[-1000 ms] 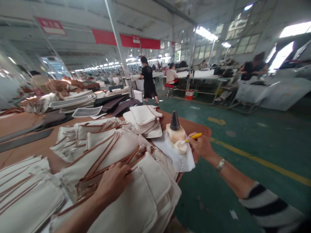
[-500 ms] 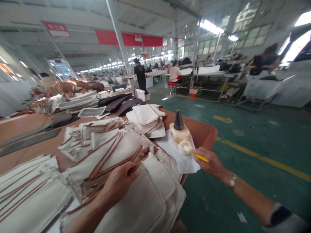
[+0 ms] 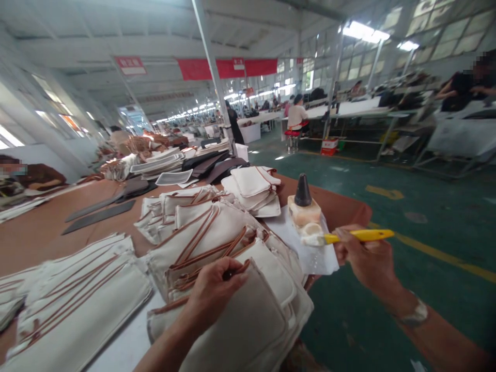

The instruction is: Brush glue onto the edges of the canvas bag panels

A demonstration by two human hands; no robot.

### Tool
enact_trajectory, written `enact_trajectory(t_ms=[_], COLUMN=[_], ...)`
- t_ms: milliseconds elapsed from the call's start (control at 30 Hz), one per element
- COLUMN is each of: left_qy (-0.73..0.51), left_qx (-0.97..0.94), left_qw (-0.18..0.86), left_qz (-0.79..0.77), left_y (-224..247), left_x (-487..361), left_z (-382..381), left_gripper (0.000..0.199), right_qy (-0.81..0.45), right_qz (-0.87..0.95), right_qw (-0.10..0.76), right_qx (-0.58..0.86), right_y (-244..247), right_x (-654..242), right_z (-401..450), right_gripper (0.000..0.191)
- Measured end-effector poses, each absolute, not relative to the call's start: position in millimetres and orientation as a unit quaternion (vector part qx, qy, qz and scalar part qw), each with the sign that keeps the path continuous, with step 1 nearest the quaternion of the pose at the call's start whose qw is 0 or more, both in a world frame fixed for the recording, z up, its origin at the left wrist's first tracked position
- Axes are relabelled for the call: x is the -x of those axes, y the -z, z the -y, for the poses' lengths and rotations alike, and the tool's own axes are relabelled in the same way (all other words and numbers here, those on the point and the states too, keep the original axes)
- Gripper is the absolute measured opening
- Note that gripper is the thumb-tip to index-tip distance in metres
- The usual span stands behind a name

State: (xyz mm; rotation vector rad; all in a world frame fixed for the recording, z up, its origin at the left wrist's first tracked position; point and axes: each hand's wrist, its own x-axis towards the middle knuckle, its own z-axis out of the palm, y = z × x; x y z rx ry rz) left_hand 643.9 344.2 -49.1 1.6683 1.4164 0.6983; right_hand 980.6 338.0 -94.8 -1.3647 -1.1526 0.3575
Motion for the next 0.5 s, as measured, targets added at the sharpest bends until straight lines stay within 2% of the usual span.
enact_trajectory(t_ms=[133, 267, 367, 500], left_qy=[-0.279, -0.276, -0.273, -0.284], left_qx=[-0.665, -0.68, -0.691, -0.7], left_qw=[0.407, 0.387, 0.375, 0.359], left_qz=[-0.56, -0.558, -0.555, -0.549], left_y=[45, 40, 36, 36], left_x=[-648, -654, -658, -662], left_z=[-339, -333, -327, -323], left_gripper=[0.029, 0.025, 0.023, 0.02], right_qy=[-0.308, -0.384, -0.369, -0.27], right_qz=[0.511, 0.531, 0.57, 0.592], right_qw=[0.66, 0.623, 0.596, 0.618], right_qx=[0.457, 0.427, 0.428, 0.441], right_y=[54, 37, 33, 29], right_x=[-932, -901, -888, -886], right_z=[-313, -311, -319, -325], right_gripper=[0.033, 0.034, 0.032, 0.025])
